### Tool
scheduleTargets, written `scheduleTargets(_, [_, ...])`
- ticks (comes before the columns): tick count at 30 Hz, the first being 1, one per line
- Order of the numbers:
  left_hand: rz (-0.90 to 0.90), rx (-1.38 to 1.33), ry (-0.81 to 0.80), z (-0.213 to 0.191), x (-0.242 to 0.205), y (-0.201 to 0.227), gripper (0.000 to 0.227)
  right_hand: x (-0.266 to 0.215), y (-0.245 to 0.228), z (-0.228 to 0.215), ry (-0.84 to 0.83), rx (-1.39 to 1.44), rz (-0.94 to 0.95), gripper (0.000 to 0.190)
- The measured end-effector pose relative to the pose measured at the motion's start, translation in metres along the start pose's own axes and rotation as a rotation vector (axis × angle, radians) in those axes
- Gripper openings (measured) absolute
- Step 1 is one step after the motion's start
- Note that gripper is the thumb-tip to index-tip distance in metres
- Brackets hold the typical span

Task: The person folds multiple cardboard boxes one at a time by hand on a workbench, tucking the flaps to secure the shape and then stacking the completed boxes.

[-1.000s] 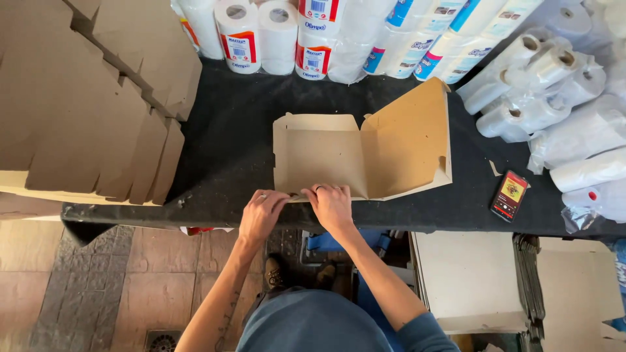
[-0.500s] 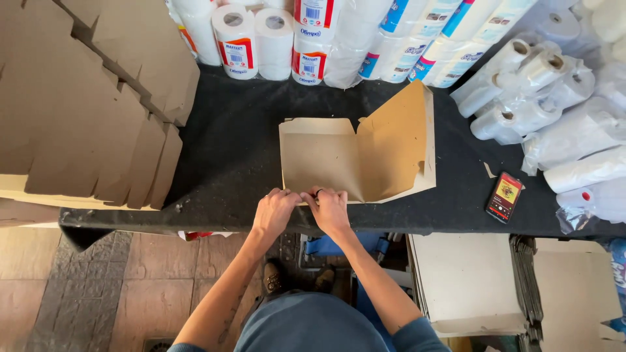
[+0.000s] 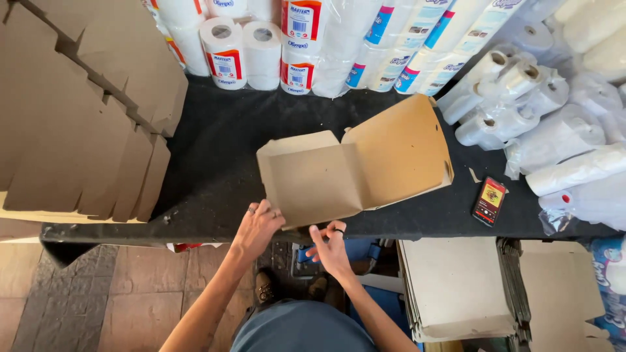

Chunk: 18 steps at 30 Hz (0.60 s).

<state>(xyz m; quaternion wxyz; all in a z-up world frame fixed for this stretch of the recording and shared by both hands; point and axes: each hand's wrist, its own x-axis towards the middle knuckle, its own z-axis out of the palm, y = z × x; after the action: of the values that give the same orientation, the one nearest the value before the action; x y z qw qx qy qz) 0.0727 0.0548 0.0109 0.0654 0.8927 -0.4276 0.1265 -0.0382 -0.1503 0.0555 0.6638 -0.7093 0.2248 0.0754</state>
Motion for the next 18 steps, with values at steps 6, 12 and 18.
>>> scheduleTargets(6, [0.155, 0.023, -0.191, -0.034, 0.002, 0.058, 0.018, -0.021, -0.034, -0.01, 0.087, 0.089, 0.121, 0.065])
scheduleTargets(12, [0.271, -0.148, 0.084, -0.019, 0.006, 0.106, 0.021, -0.045, -0.071, -0.035, 0.047, -0.146, 0.049, 0.095])
scheduleTargets(18, [0.181, -0.337, -0.519, -0.111, 0.039, 0.076, 0.092, -0.027, -0.064, -0.087, 0.052, -0.527, 0.081, 0.078])
